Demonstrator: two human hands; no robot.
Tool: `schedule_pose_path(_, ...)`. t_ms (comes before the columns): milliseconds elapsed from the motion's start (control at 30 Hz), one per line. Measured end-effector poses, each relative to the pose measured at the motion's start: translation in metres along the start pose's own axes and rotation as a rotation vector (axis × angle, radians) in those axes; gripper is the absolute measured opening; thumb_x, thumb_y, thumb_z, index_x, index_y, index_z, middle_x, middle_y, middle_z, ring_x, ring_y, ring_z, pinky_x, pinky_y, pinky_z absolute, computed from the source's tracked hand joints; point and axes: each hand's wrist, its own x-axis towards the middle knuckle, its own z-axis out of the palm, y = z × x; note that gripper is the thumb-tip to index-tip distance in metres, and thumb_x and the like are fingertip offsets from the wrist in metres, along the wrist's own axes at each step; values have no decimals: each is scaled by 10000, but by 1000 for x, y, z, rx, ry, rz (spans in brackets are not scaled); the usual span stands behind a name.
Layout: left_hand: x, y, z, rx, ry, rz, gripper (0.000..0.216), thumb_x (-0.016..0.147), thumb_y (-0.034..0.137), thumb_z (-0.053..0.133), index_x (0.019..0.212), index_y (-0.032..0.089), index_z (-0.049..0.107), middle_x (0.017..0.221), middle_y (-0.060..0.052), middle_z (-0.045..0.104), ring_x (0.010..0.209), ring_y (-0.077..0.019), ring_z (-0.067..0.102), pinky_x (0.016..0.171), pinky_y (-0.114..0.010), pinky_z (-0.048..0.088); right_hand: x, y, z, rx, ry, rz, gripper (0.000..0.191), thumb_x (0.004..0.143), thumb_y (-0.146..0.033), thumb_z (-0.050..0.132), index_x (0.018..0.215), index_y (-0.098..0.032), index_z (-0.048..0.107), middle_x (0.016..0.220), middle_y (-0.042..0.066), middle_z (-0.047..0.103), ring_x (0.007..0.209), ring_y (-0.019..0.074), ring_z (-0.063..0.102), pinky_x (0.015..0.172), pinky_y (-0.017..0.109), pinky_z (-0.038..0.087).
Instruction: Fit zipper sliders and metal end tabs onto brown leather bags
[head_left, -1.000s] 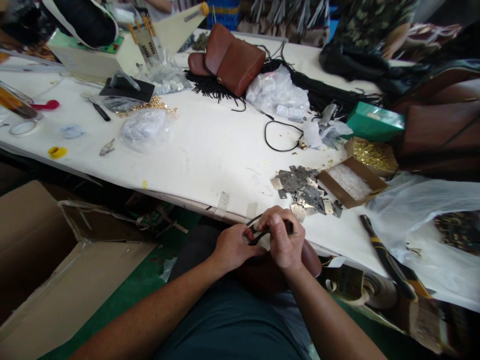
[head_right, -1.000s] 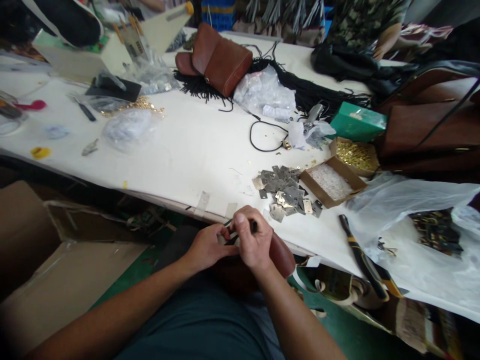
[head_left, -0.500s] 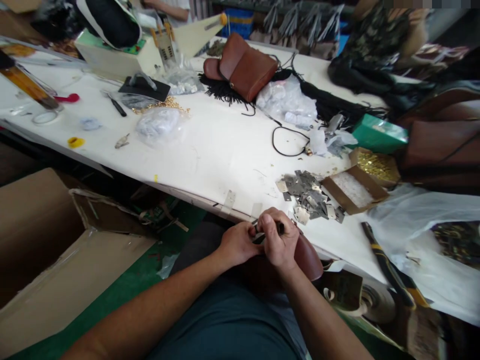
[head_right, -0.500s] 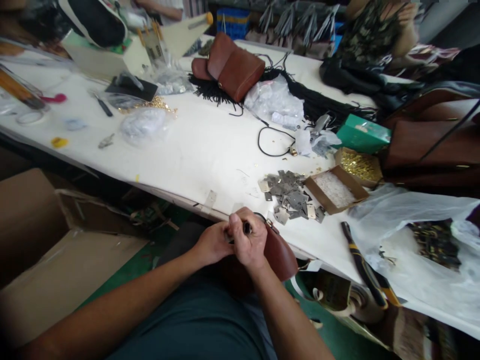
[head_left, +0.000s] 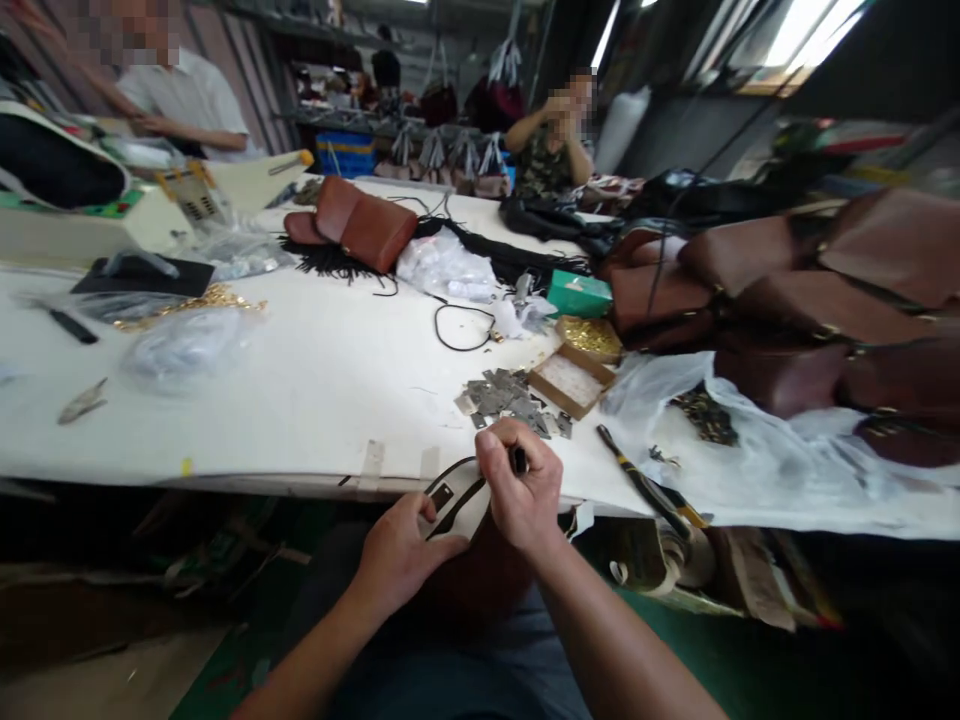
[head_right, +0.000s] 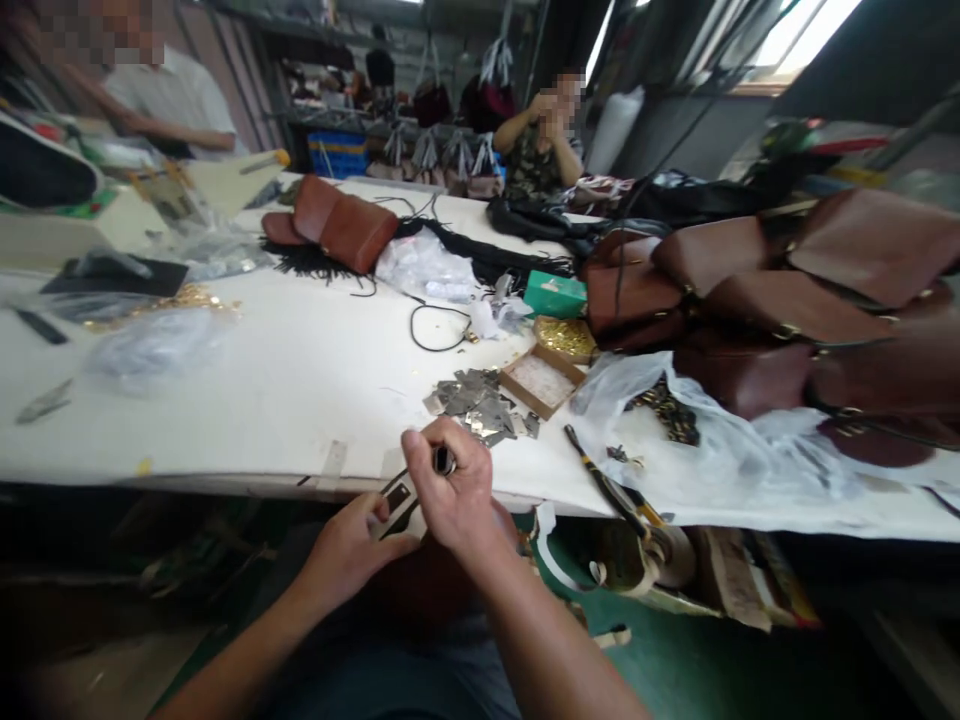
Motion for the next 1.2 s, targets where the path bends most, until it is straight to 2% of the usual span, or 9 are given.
schedule_pose_path(100, -3, 14, -27, 189, 37, 125, 366, 781, 523, 749, 886, 241, 542, 862, 10, 671, 789, -203, 615, 710, -296, 369, 43, 26, -46, -335, 114, 155, 429, 952, -557, 636, 707, -208, 582, 633, -33, 524, 638, 141, 488, 630, 277, 382)
schedule_pose_path(233, 0, 30, -64, 429, -53, 243, 329, 779, 479, 752, 877, 246, 542, 903, 9, 673, 821, -207, 610, 732, -302, 365, 72, 78, -100, -552, -49, 358, 299, 889, -465, 697, 951, -173, 693, 817, 24, 675, 775, 190, 601, 745, 302, 462)
schedule_pose_path(333, 7, 29, -76, 528, -131, 313, 293, 773, 434, 748, 872, 244, 548, 931, 12, 668, 841, -208, 610, 725, -301, 352, 42, 88, -126, -559, 24, 266, 370, 869, -403, 715, 1159, -174, 697, 1100, 94, 720, 1011, 238, 649, 935, 356, 483)
schedule_pose_path(433, 13, 21, -75, 582, -168, 338, 263, 766, 399, 739, 865, 241, 553, 938, 8, 659, 842, -212, 609, 715, -302, 341, -30, 86, -143, -522, 222, 232, 318, 925, -451, 633, 1054, -181, 740, 1036, 94, 741, 957, 241, 670, 940, 381, 497)
schedule_pose_path(567, 15, 17, -70, 574, -209, 365, 238, 776, 370, 722, 853, 239, 539, 934, 13, 645, 840, -201, 602, 733, -296, 354, -126, 105, -150, -282, 325, 671, 416, 809, -560, 733, 924, -162, 765, 903, 95, 759, 879, 268, 675, 872, 394, 504)
schedule_pose_path(667, 16, 25, -70, 552, -241, 374, 263, 771, 381, 730, 850, 239, 524, 919, 23, 641, 828, -192, 592, 736, -289, 362, -153, 127, -144, -113, 384, 761, 534, 801, -645, 708, 1001, -152, 744, 976, 107, 757, 915, 265, 675, 843, 368, 507)
schedule_pose_path(867, 22, 36, -63, 533, -285, 404, 280, 722, 364, 758, 842, 233, 542, 909, 24, 646, 852, -199, 593, 748, -292, 359, -139, 130, -138, 87, 432, 732, 536, 711, -688, 780, 831, -180, 657, 759, 23, 672, 699, 188, 601, 685, 307, 482)
schedule_pose_path(1033, 26, 31, -51, 514, -253, 433, 304, 662, 366, 812, 834, 239, 596, 913, 25, 654, 845, -200, 598, 731, -292, 344, -131, 110, -139, 212, 380, 739, 506, 698, -663, 806, 852, -186, 731, 812, 56, 728, 723, 233, 652, 685, 340, 514)
schedule_pose_path(1200, 36, 32, -46, 514, -257, 513, 411, 601, 453, 894, 830, 244, 623, 919, 28, 666, 880, -209, 613, 718, -286, 343, -121, 114, -147, 248, 243, 822, 461, 665, -626, 830, 837, -200, 797, 867, 76, 779, 745, 262, 693, 692, 347, 531)
